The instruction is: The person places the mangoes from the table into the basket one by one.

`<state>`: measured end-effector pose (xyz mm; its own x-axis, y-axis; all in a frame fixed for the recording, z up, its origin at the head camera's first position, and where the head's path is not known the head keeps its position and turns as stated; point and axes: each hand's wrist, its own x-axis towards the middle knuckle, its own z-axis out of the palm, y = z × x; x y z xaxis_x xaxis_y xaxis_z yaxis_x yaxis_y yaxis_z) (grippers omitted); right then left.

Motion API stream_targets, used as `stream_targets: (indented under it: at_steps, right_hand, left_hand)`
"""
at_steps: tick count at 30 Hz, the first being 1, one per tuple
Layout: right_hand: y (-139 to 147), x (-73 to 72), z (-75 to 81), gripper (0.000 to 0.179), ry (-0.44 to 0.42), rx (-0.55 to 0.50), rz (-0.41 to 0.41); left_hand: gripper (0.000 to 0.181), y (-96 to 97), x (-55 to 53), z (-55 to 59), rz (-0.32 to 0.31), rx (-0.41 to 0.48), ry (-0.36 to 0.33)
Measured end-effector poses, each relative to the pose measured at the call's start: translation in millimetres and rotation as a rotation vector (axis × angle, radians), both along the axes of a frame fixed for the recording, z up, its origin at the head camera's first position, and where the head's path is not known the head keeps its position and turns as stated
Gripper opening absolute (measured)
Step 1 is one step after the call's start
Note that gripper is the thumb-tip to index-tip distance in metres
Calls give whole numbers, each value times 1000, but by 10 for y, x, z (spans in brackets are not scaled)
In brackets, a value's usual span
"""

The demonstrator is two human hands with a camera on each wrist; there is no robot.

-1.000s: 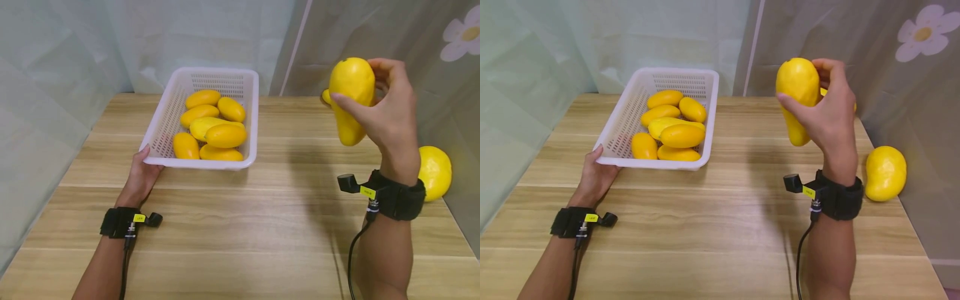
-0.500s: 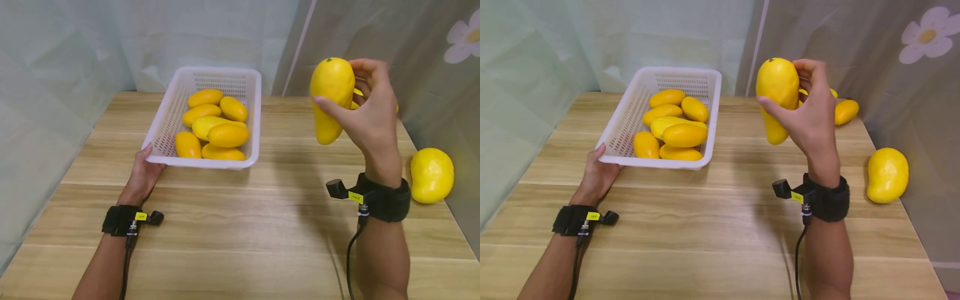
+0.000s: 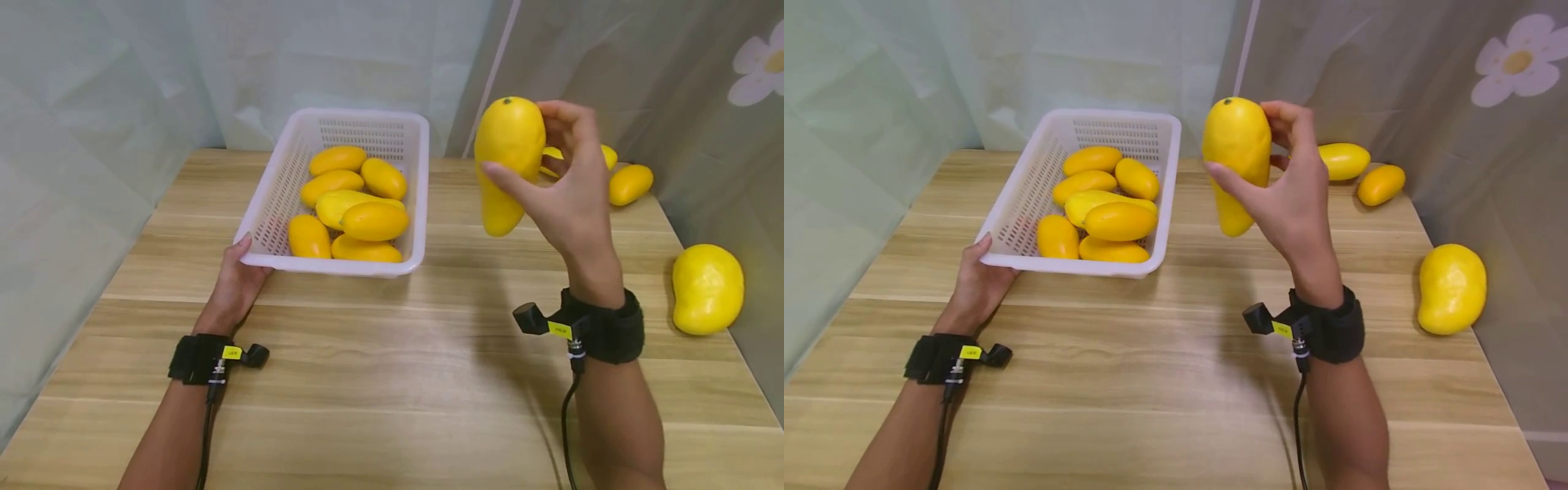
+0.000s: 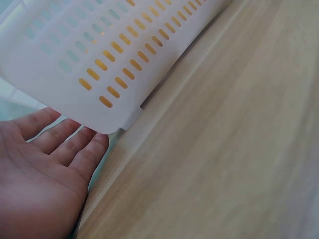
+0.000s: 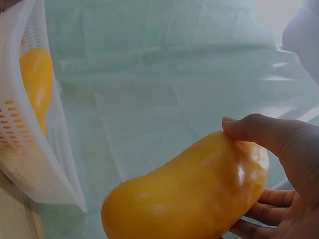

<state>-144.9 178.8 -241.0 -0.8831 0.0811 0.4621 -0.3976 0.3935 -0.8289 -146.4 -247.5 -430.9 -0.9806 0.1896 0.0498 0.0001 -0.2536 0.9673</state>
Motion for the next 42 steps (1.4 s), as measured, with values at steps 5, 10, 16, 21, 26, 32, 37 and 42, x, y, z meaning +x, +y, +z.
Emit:
stream_targets:
  at_steps: [5, 10, 16, 21, 26, 32, 37, 42]
  right_hand:
    - [-66, -35, -68, 69, 8, 5, 43]
    - [-213, 52, -32, 68, 1, 16, 75]
    - [-370, 128, -20, 68, -7, 14, 125]
    - [-451, 147, -55, 70, -13, 19, 155]
    - [-520, 155, -96, 71, 0, 27, 181]
    - [-588, 173, -131, 72, 12, 43, 199]
    - [-629, 184, -156, 71, 31, 33, 211]
    - [-687, 189, -197, 70, 46, -45, 212]
  left_hand:
    - [62, 0, 5, 1, 5, -2, -2]
    - [63, 5, 9, 12, 5, -5, -4]
    - [63, 7, 14, 18, 5, -14, -11]
    - [63, 7, 12, 15, 6, -15, -13]
    - [62, 1, 19, 16, 9, -21, -12]
    - [63, 0, 22, 19, 10, -15, -7]
    - [63, -1, 21, 18, 4, -8, 0]
    - [62, 3, 17, 23, 0, -11, 1]
